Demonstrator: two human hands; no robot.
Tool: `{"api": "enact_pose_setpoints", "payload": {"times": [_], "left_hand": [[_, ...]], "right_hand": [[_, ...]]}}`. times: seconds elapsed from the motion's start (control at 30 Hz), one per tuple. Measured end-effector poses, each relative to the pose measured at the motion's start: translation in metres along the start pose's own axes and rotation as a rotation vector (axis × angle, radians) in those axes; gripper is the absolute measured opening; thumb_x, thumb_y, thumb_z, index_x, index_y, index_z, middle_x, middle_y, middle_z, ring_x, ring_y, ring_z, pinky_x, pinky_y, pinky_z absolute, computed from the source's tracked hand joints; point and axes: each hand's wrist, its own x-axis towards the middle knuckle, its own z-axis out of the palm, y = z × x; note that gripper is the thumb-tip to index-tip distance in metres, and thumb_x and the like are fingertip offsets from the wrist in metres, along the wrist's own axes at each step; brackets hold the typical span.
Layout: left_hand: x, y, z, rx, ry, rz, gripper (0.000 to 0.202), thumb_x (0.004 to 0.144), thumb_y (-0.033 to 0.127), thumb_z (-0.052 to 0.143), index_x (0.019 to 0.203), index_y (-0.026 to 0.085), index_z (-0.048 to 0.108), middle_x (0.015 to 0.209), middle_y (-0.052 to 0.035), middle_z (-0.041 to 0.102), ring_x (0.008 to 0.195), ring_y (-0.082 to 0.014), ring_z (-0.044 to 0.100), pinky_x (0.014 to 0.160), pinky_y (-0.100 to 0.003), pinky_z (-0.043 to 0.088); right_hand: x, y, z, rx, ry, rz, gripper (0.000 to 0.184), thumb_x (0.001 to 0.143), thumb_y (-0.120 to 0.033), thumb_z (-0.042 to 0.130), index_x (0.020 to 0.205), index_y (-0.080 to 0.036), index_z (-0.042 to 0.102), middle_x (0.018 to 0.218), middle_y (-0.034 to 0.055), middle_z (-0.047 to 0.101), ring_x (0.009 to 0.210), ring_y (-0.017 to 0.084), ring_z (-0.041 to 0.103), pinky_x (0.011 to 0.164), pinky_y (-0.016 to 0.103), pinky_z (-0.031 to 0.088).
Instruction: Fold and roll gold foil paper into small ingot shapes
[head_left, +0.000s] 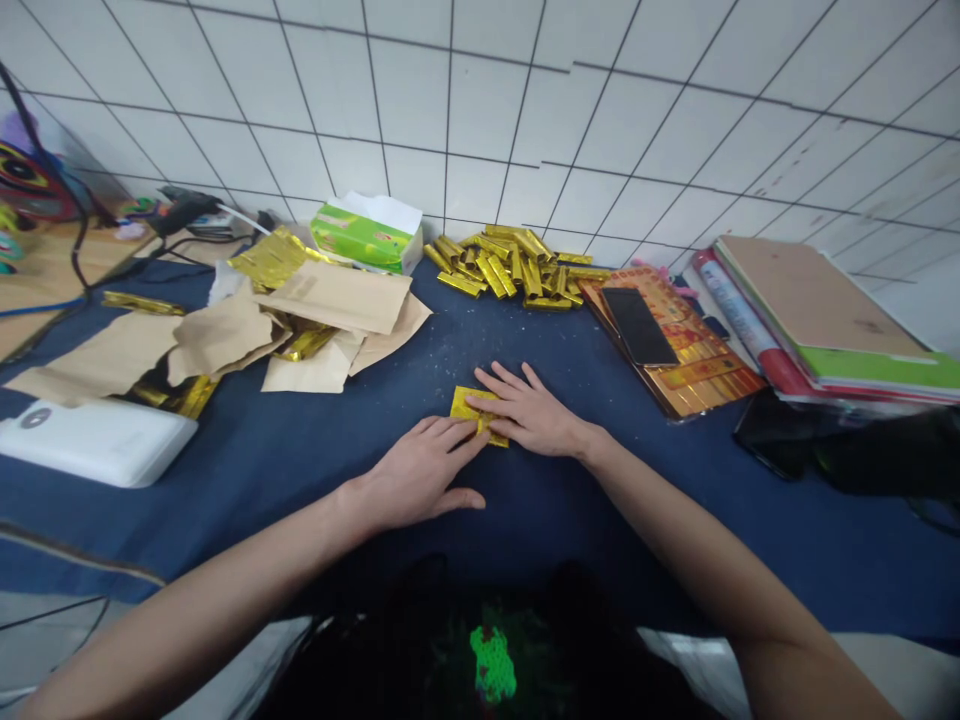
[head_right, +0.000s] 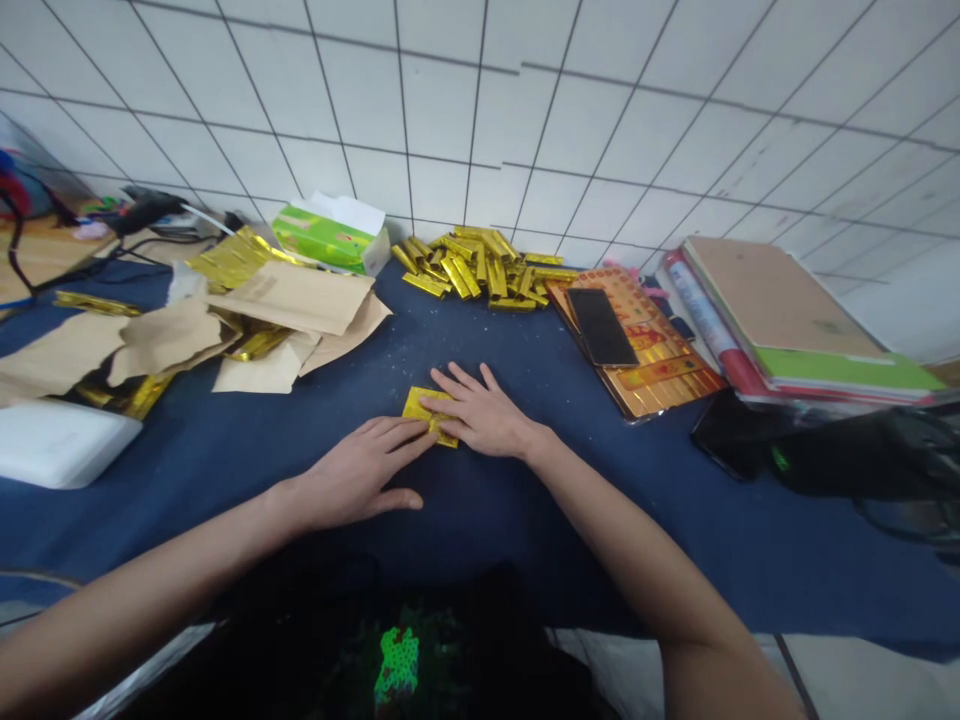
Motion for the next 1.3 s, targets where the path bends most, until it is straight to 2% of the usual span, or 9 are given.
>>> {"api": "enact_pose_setpoints", "payload": {"times": [0.2,0.47,0.57,0.73,0.8,0.97,1.03,1.2,1.3], "left_hand": [[0.002,0.005,0.005,0.072,-0.057,-0.007,0.066,0.077,0.06,0.047,0.128,0.018,0.042,0.124,-0.0113,0.05,0.117,-0.0283,0.043,0.094,-0.041,0.035],[0.003,0.005,0.005,0.098,-0.078,-0.022,0.064,0.077,0.059,0.047,0.126,0.018,0.043,0.123,-0.0108,0.05,0.116,-0.028,0.044,0.095,-0.04,0.036],[0.003,0.006,0.005,0.095,-0.077,-0.024,0.064,0.077,0.06,0.047,0.125,0.018,0.044,0.122,-0.0109,0.05,0.116,-0.0282,0.044,0.095,-0.041,0.036],[0.004,0.005,0.005,0.084,-0.076,-0.02,0.064,0.077,0.059,0.047,0.126,0.018,0.044,0.122,-0.011,0.05,0.115,-0.028,0.044,0.094,-0.041,0.037],[0.004,0.005,0.005,0.076,-0.072,-0.023,0.063,0.077,0.06,0.047,0.126,0.018,0.044,0.123,-0.0115,0.05,0.115,-0.0281,0.044,0.094,-0.041,0.036],[0.004,0.005,0.004,0.067,-0.087,-0.026,0.064,0.077,0.059,0.048,0.127,0.018,0.043,0.122,-0.0115,0.05,0.116,-0.0286,0.042,0.094,-0.042,0.036],[0.004,0.006,0.003,0.058,-0.085,-0.03,0.065,0.077,0.059,0.048,0.127,0.018,0.043,0.122,-0.0115,0.05,0.117,-0.0285,0.042,0.094,-0.042,0.036],[0.004,0.006,0.004,0.047,-0.073,-0.034,0.065,0.076,0.059,0.049,0.126,0.017,0.044,0.121,-0.0122,0.05,0.117,-0.0287,0.042,0.095,-0.043,0.035],[0.003,0.006,0.005,0.052,-0.06,-0.04,0.067,0.075,0.059,0.051,0.126,0.016,0.045,0.125,-0.0161,0.046,0.119,-0.0303,0.04,0.098,-0.044,0.033]], "right_hand": [[0.0,0.001,0.004,0.038,0.053,0.028,0.047,0.091,-0.034,0.032,0.137,-0.028,0.03,0.148,0.0011,0.021,0.137,0.022,0.011,0.106,0.057,0.009],[0.002,0.002,0.008,0.167,0.199,0.201,0.051,0.088,-0.029,0.034,0.138,-0.019,0.029,0.145,0.0054,0.031,0.135,0.018,0.021,0.109,0.047,0.015],[0.005,0.003,0.012,0.174,0.252,0.273,0.049,0.087,-0.028,0.036,0.135,-0.016,0.035,0.144,0.0065,0.033,0.135,0.018,0.022,0.109,0.046,0.015],[0.009,0.002,0.015,0.168,0.307,0.334,0.046,0.087,-0.027,0.034,0.132,-0.018,0.039,0.141,0.0046,0.038,0.133,0.018,0.026,0.109,0.046,0.016],[0.012,0.001,0.014,0.184,0.309,0.348,0.049,0.087,-0.031,0.034,0.134,-0.018,0.036,0.141,0.0059,0.038,0.133,0.019,0.026,0.108,0.048,0.017],[0.025,-0.001,0.009,0.119,0.239,0.352,0.075,0.08,-0.06,0.039,0.139,-0.016,0.026,0.147,0.0116,0.023,0.136,0.027,0.015,0.105,0.058,0.012],[0.032,0.002,0.008,0.08,0.217,0.37,0.08,0.078,-0.066,0.036,0.139,-0.016,0.026,0.148,0.0119,0.02,0.137,0.029,0.011,0.105,0.06,0.009],[0.041,0.012,0.006,0.046,0.183,0.414,0.076,0.081,-0.064,0.031,0.14,-0.017,0.025,0.149,0.0103,0.015,0.137,0.029,0.008,0.105,0.06,0.008],[0.041,0.011,0.006,0.033,0.184,0.417,0.073,0.082,-0.062,0.031,0.14,-0.017,0.026,0.149,0.0108,0.016,0.137,0.029,0.009,0.105,0.06,0.01]]}}
